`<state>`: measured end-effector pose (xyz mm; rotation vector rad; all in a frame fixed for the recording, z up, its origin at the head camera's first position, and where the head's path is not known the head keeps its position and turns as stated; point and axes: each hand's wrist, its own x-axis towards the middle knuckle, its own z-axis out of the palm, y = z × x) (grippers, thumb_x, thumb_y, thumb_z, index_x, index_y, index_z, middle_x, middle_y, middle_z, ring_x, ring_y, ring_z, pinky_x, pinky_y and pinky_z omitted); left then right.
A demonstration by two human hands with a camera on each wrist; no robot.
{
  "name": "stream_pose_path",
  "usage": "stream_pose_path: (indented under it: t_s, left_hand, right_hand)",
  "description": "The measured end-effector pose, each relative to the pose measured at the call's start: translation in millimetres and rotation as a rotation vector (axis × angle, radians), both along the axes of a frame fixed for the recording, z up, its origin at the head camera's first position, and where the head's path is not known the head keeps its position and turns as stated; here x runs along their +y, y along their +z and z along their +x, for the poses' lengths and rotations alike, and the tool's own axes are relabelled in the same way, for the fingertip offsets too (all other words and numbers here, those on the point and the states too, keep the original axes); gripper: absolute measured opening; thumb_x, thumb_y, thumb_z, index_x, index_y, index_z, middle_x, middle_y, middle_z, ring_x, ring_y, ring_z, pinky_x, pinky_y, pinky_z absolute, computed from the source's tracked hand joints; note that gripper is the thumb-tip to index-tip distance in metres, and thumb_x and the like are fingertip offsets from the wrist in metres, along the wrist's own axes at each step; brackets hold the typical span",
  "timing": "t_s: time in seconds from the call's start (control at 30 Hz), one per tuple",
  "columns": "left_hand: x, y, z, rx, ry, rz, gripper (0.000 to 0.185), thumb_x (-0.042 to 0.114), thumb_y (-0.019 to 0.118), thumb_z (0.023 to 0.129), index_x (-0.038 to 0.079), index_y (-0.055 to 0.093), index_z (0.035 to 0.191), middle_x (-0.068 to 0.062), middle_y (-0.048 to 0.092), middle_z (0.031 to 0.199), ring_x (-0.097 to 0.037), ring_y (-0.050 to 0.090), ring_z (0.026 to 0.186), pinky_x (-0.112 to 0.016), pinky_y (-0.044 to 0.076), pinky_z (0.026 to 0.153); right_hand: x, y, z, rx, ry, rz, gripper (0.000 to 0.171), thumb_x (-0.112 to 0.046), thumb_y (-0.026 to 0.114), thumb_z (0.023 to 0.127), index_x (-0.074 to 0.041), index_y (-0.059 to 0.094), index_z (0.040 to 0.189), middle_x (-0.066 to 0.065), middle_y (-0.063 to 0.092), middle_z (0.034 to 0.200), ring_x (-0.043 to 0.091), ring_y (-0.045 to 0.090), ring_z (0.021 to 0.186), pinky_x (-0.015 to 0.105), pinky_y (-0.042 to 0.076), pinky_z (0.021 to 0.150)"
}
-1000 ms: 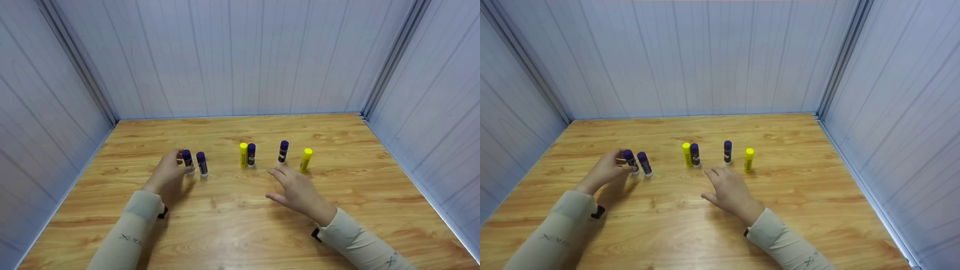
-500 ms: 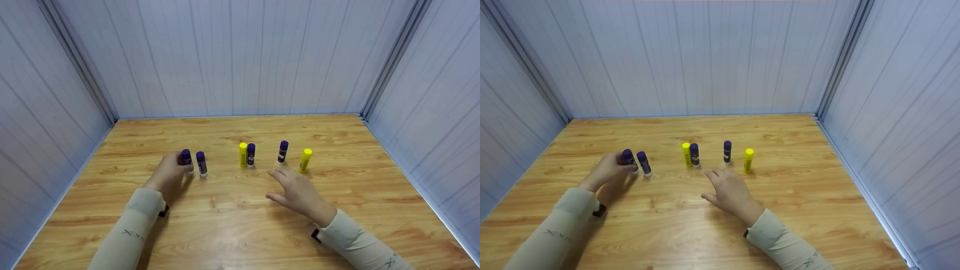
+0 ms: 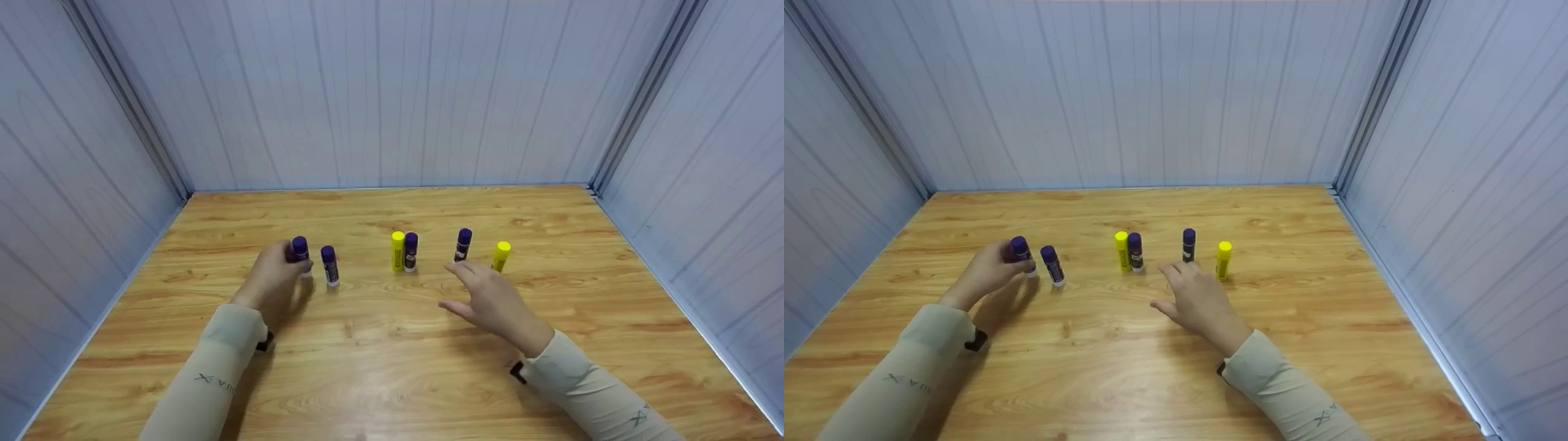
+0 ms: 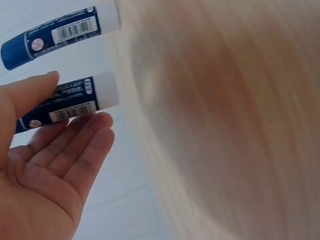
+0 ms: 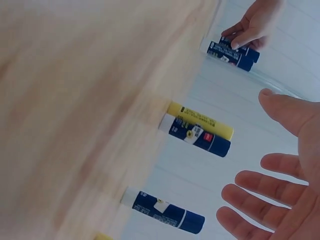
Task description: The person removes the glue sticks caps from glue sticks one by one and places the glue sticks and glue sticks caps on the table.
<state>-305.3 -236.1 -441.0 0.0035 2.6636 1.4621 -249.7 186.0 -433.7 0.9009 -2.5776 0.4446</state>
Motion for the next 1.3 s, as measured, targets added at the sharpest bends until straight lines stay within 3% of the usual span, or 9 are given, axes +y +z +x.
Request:
stream_pose_path:
  t_s: [0.3, 0.47, 0.77, 1.0, 1.3]
  left_hand:
    - [3, 24.3, 4.9, 0.175, 0.03, -0.167, 0.032, 0.026, 0.07, 0.105, 0.003, 0.058, 0.123, -0.017, 0.068, 0.117, -0.032, 0.066, 0.106, -0.048, 0.056, 0.094]
    - [17, 36.7, 10.2, 0.284, 0.005, -0.232, 0.024, 0.024, 0.069, 0.105, 0.005, 0.058, 0.112, -0.013, 0.065, 0.102, -0.027, 0.058, 0.087, -0.042, 0.05, 0.077]
    - [55, 47.5, 25.9, 0.435, -0.137, -0.278, 0.019, 0.019, 0.074, 0.102, 0.005, 0.062, 0.106, -0.01, 0.072, 0.096, -0.022, 0.064, 0.08, -0.038, 0.054, 0.072]
    - [83, 53.8, 40.3, 0.568, -0.27, -0.402, 0.019, 0.02, 0.074, 0.103, 0.005, 0.063, 0.106, -0.004, 0.065, 0.079, -0.011, 0.05, 0.058, -0.027, 0.042, 0.053]
    - [107, 53.5, 50.4, 0.646, -0.336, -0.592, 0.025, 0.023, 0.072, 0.106, 0.0, 0.074, 0.117, -0.009, 0.076, 0.09, -0.015, 0.06, 0.065, -0.034, 0.053, 0.059]
  right_hand:
    - [1, 17.9, -6.7, 0.003, -0.022, -0.039, 0.069, -0.035, 0.091, 0.09, 0.001, 0.065, 0.143, 0.02, 0.072, 0.137, 0.037, 0.073, 0.12, 0.051, 0.063, 0.096]
    - [0, 27.1, -9.6, 0.038, -0.031, -0.041, 0.072, -0.038, 0.091, 0.09, 0.001, 0.064, 0.145, 0.022, 0.072, 0.137, 0.04, 0.073, 0.118, 0.052, 0.064, 0.093]
    - [-4, 35.2, -12.5, 0.076, -0.021, -0.049, 0.075, -0.038, 0.091, 0.09, 0.002, 0.062, 0.146, 0.023, 0.071, 0.136, 0.039, 0.074, 0.116, 0.051, 0.065, 0.09]
    - [-7, 41.5, -11.9, 0.065, -0.012, -0.058, 0.074, -0.036, 0.09, 0.091, 0.002, 0.062, 0.147, 0.022, 0.071, 0.139, 0.04, 0.073, 0.121, 0.053, 0.063, 0.095]
    - [-13, 45.5, -11.0, 0.097, 0.038, -0.04, 0.074, -0.038, 0.089, 0.092, 0.0, 0.061, 0.148, 0.021, 0.072, 0.137, 0.039, 0.073, 0.119, 0.052, 0.063, 0.096]
